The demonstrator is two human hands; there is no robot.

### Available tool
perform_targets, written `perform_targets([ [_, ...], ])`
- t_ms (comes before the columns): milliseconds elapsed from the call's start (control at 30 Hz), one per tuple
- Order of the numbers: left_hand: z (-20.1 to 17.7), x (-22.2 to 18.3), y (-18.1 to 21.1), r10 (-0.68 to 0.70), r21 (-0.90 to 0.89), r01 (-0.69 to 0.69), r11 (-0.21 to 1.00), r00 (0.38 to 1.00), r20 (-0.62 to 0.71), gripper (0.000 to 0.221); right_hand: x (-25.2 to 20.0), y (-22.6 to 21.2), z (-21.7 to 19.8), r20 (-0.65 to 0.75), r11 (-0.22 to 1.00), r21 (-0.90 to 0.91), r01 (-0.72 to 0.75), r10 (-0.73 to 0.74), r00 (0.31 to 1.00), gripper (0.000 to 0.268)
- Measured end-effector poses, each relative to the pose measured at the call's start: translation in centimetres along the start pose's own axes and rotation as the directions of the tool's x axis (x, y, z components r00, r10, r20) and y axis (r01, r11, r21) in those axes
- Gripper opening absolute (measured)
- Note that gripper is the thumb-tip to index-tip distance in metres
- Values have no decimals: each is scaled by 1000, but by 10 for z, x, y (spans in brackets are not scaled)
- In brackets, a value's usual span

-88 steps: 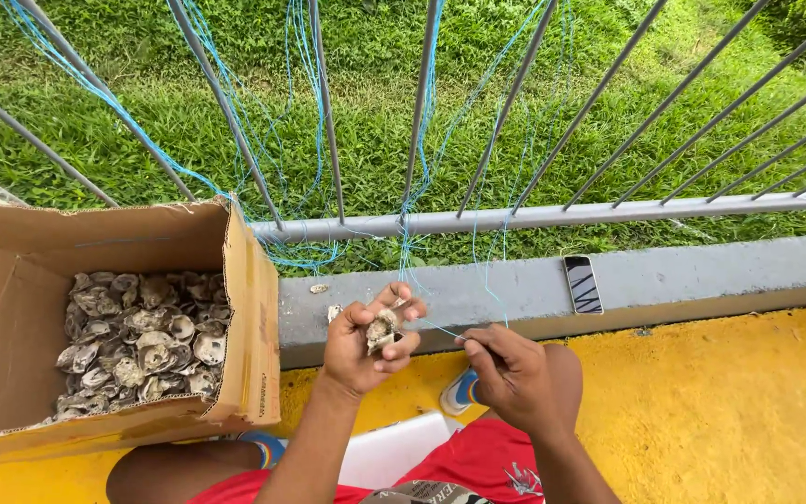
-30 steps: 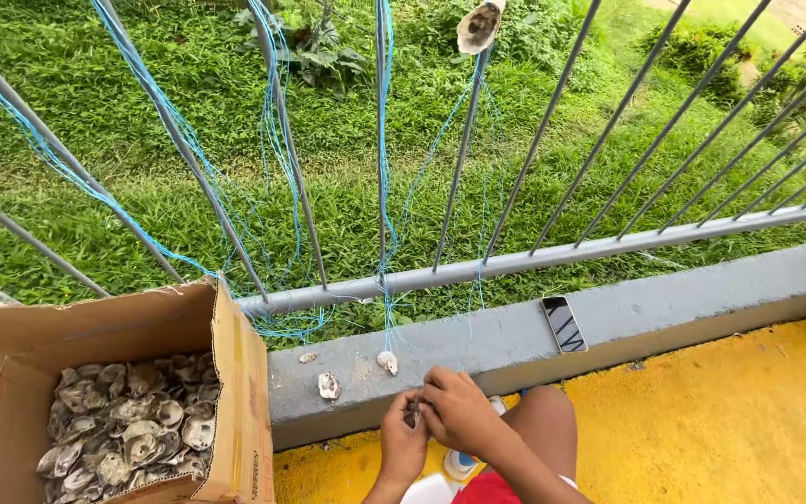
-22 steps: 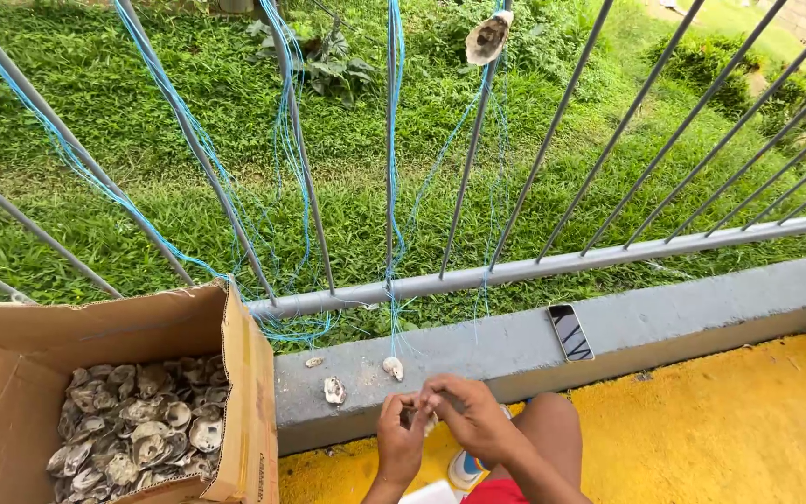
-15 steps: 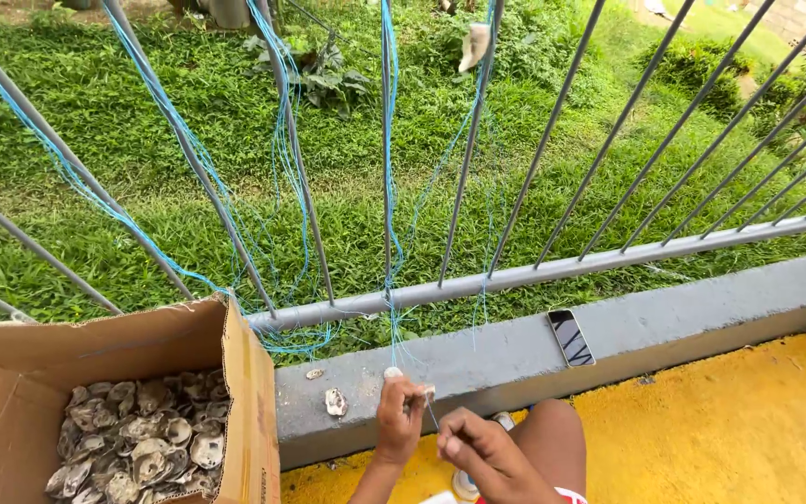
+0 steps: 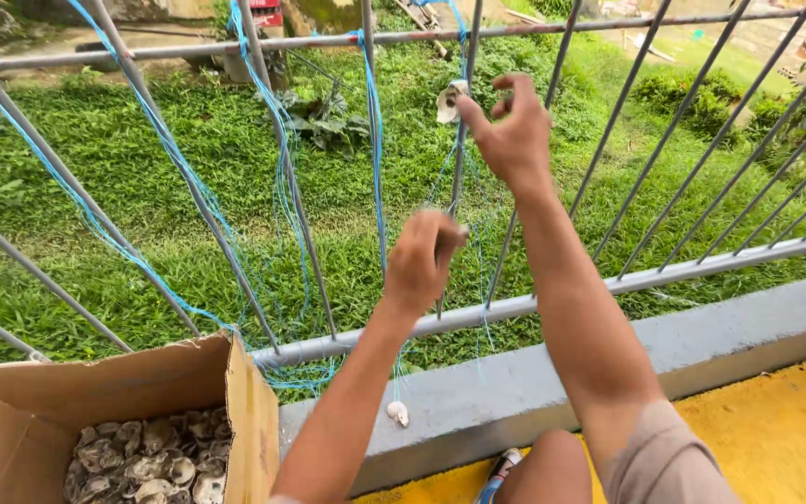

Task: Tying empty oyster or mussel shells to strings for aquaculture spat collection.

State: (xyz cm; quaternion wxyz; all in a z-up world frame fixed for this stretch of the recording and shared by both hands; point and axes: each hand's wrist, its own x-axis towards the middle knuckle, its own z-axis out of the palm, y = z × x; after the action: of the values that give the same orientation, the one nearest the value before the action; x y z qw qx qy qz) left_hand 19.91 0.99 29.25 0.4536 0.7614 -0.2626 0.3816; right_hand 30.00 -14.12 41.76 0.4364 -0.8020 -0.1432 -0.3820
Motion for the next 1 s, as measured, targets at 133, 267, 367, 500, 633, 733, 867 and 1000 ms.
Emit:
perform_targets([
  [133,-9,92,-18,140,264,-123,957,989,-45,14,34,15,21,-10,995,-86,55,-56,998,49],
  [267,-10,137,-48,135,265,-122,956,990,-30,21,51,40,31,69,985,-22,169,-167,984,27],
  [367,-1,148,-64,127,129,-128,983,992,13,21,51,46,30,127,974,81,212,-221,967,22],
  [500,11,151,-59,-31,-7,31,999,999,41,14,49,29,14,160,957,114,267,-283,946,24],
  [633,16,148,-68,117,93,-113,989,992,-41,17,57,19,-2,298,968,59,242,-248,922,34],
  [733,15,149,-72,210,139,-201,970,976,-51,17,68,14,-11,415,917,-6,400,-362,835,27],
  [867,9,151,-73,149,63,-148,987,989,-14,15,70,-8,-26,577,914,-148,377,-230,784,19],
  [1000,3,153,-64,-10,-126,13,992,1000,25,20,67,-1,-24,566,916,-125,382,-250,785,19],
])
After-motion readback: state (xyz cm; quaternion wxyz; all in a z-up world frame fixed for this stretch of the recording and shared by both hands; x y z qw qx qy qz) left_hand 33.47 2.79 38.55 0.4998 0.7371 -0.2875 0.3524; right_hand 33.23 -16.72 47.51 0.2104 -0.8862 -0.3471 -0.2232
